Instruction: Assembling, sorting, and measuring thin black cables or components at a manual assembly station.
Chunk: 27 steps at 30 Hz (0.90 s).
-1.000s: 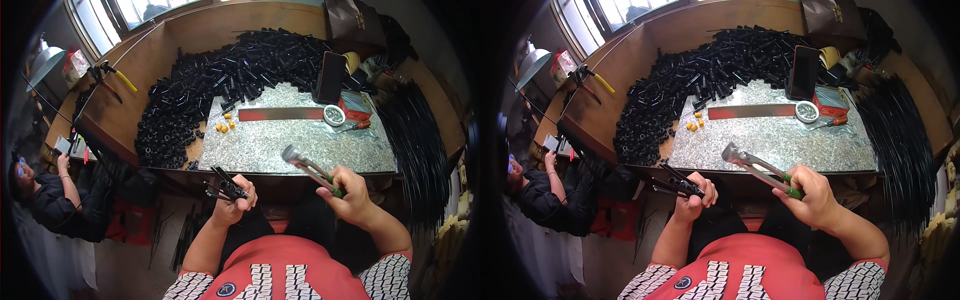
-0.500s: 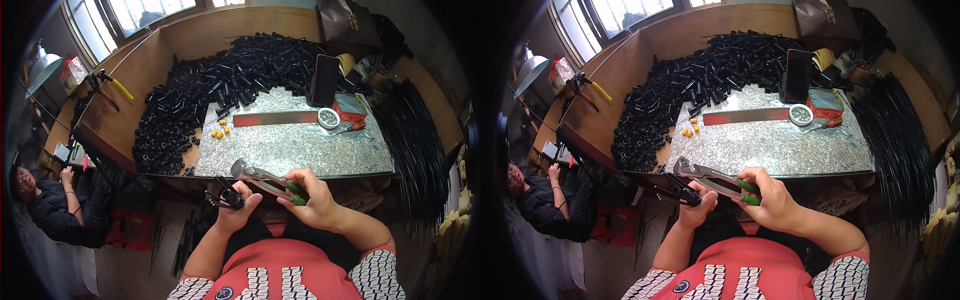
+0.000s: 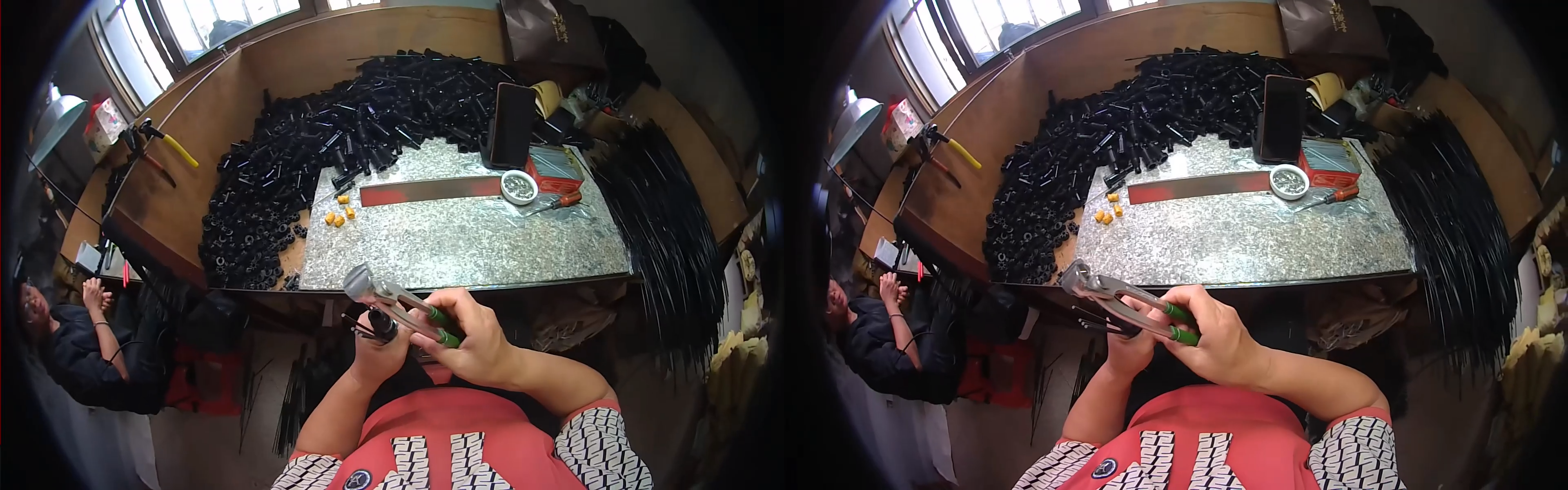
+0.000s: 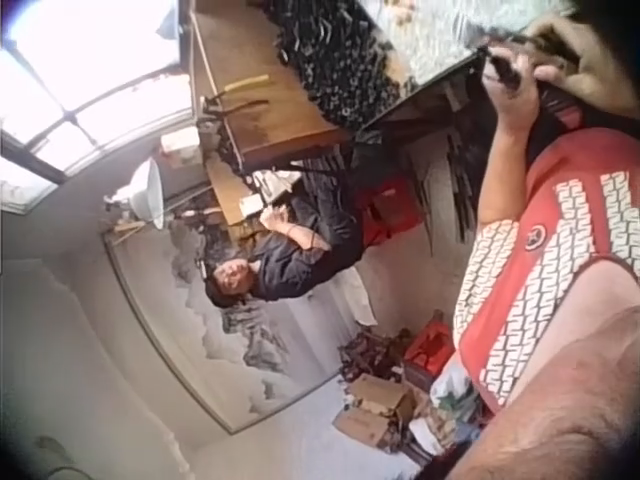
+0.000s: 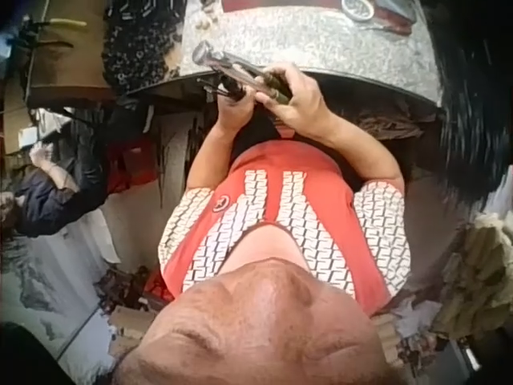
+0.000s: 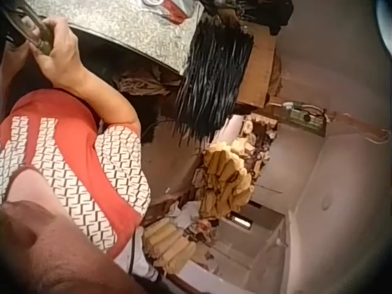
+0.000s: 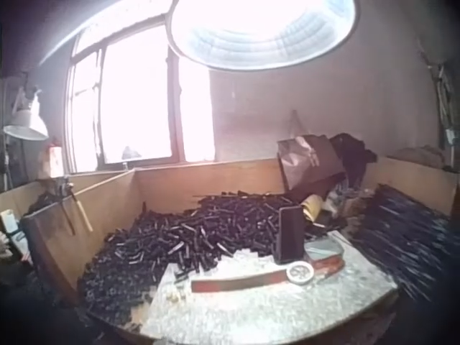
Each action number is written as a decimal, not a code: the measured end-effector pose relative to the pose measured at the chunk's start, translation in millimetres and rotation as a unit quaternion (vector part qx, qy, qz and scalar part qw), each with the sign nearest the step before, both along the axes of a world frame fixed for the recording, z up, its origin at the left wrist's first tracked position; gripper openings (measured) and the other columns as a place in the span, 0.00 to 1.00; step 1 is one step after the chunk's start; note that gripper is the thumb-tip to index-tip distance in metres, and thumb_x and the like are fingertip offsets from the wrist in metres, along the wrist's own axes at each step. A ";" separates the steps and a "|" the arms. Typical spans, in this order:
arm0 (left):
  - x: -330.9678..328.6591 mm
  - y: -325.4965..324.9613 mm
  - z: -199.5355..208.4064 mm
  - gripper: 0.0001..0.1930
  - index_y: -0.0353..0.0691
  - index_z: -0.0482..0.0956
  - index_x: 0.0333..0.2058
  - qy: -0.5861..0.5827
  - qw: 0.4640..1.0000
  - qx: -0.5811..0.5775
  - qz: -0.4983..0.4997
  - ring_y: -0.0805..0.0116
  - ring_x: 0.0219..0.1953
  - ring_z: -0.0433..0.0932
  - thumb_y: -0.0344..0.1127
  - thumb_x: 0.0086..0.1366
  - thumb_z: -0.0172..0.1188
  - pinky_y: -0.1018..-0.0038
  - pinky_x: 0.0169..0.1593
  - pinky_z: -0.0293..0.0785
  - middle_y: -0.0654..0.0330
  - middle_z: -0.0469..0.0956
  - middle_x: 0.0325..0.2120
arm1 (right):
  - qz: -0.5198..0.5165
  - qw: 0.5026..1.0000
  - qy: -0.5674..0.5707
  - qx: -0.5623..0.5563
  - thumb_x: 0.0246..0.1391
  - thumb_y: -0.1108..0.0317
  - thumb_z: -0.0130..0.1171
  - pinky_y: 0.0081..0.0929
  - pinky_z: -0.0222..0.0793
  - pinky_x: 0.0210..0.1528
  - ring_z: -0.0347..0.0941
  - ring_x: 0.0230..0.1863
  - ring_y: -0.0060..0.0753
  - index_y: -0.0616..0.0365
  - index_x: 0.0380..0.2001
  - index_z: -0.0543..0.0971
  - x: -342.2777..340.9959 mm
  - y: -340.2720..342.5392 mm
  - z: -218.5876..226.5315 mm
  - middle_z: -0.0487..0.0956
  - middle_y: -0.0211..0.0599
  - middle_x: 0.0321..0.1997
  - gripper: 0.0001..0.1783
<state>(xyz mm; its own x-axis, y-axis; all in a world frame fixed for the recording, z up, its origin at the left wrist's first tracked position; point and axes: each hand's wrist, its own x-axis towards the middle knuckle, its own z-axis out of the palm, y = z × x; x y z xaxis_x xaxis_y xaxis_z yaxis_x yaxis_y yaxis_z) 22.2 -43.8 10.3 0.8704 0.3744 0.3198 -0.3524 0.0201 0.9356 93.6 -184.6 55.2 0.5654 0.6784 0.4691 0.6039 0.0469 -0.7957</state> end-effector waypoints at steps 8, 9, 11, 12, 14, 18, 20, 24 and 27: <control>-7.0 12.9 -20.5 0.08 0.39 0.69 0.34 -0.029 0.995 0.052 -0.085 0.78 0.34 0.68 0.21 0.60 0.58 0.78 0.36 0.67 0.65 0.70 0.32 | 0.021 0.999 -0.040 0.020 0.47 0.74 0.67 0.23 0.73 0.36 0.78 0.33 0.27 0.62 0.43 0.69 -0.6 4.4 3.1 0.77 0.38 0.35 0.22; -6.5 13.6 -20.8 0.08 0.39 0.68 0.35 -0.025 0.995 0.056 -0.084 0.78 0.34 0.68 0.21 0.60 0.58 0.78 0.37 0.67 0.66 0.70 0.32 | 0.024 0.998 -0.053 0.027 0.47 0.74 0.67 0.23 0.73 0.35 0.78 0.33 0.28 0.62 0.43 0.69 1.1 5.2 3.4 0.77 0.38 0.35 0.22; -5.9 14.0 -21.7 0.09 0.39 0.68 0.35 -0.022 0.994 0.061 -0.083 0.78 0.34 0.68 0.21 0.60 0.58 0.78 0.37 0.68 0.66 0.70 0.31 | 0.027 0.998 -0.056 0.011 0.47 0.75 0.66 0.23 0.73 0.35 0.78 0.33 0.28 0.62 0.43 0.69 5.5 4.0 7.2 0.77 0.39 0.34 0.21; -5.4 13.6 -22.3 0.06 0.37 0.71 0.32 -0.029 0.995 0.033 -0.090 0.77 0.33 0.70 0.22 0.59 0.58 0.77 0.35 0.68 0.64 0.72 0.30 | 0.030 0.998 -0.060 -0.005 0.47 0.75 0.66 0.24 0.72 0.34 0.78 0.32 0.28 0.62 0.43 0.69 7.7 3.1 8.5 0.77 0.39 0.34 0.21; -5.6 14.8 -19.8 0.04 0.36 0.73 0.29 -0.035 0.995 0.005 -0.097 0.76 0.31 0.71 0.22 0.58 0.59 0.76 0.33 0.67 0.63 0.74 0.29 | 0.050 0.998 -0.037 -0.011 0.48 0.75 0.66 0.24 0.72 0.34 0.78 0.32 0.28 0.62 0.43 0.68 12.0 2.9 7.3 0.77 0.39 0.33 0.21; -7.7 16.7 -14.8 0.04 0.36 0.74 0.34 -0.016 0.991 0.039 -0.129 0.73 0.34 0.73 0.23 0.59 0.57 0.74 0.38 0.69 0.61 0.75 0.32 | 0.084 0.996 0.009 -0.028 0.48 0.74 0.66 0.23 0.72 0.34 0.77 0.32 0.28 0.62 0.42 0.68 13.7 1.9 10.0 0.77 0.38 0.31 0.20; -7.2 15.7 -15.9 0.05 0.35 0.74 0.35 -0.009 0.992 0.035 -0.125 0.73 0.34 0.73 0.23 0.59 0.57 0.74 0.38 0.69 0.61 0.75 0.32 | 0.081 0.996 0.004 -0.025 0.48 0.73 0.66 0.23 0.71 0.34 0.77 0.31 0.27 0.62 0.42 0.68 13.3 1.4 9.6 0.77 0.38 0.31 0.20; -4.2 11.9 -18.9 0.08 0.36 0.68 0.37 -0.050 0.991 0.081 -0.092 0.80 0.33 0.68 0.22 0.61 0.57 0.80 0.35 0.67 0.66 0.70 0.31 | 0.075 0.997 0.024 -0.026 0.49 0.71 0.67 0.22 0.71 0.34 0.76 0.31 0.24 0.62 0.42 0.68 8.4 0.7 11.4 0.78 0.36 0.30 0.20; -1.8 7.7 -18.2 0.08 0.37 0.69 0.37 -0.047 0.995 0.048 -0.073 0.80 0.32 0.68 0.21 0.61 0.56 0.80 0.34 0.68 0.65 0.70 0.30 | 0.059 0.998 0.015 -0.017 0.50 0.71 0.67 0.20 0.70 0.34 0.75 0.31 0.21 0.61 0.42 0.68 9.0 3.7 4.4 0.78 0.34 0.30 0.20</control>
<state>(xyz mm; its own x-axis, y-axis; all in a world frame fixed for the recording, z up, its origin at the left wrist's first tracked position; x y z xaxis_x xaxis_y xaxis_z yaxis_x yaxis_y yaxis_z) 20.4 -36.0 -7.9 0.8781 0.2091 0.4304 -0.4380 -0.0111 0.8989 102.6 -181.0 59.6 0.4941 0.7565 0.4286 0.5714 0.0890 -0.8158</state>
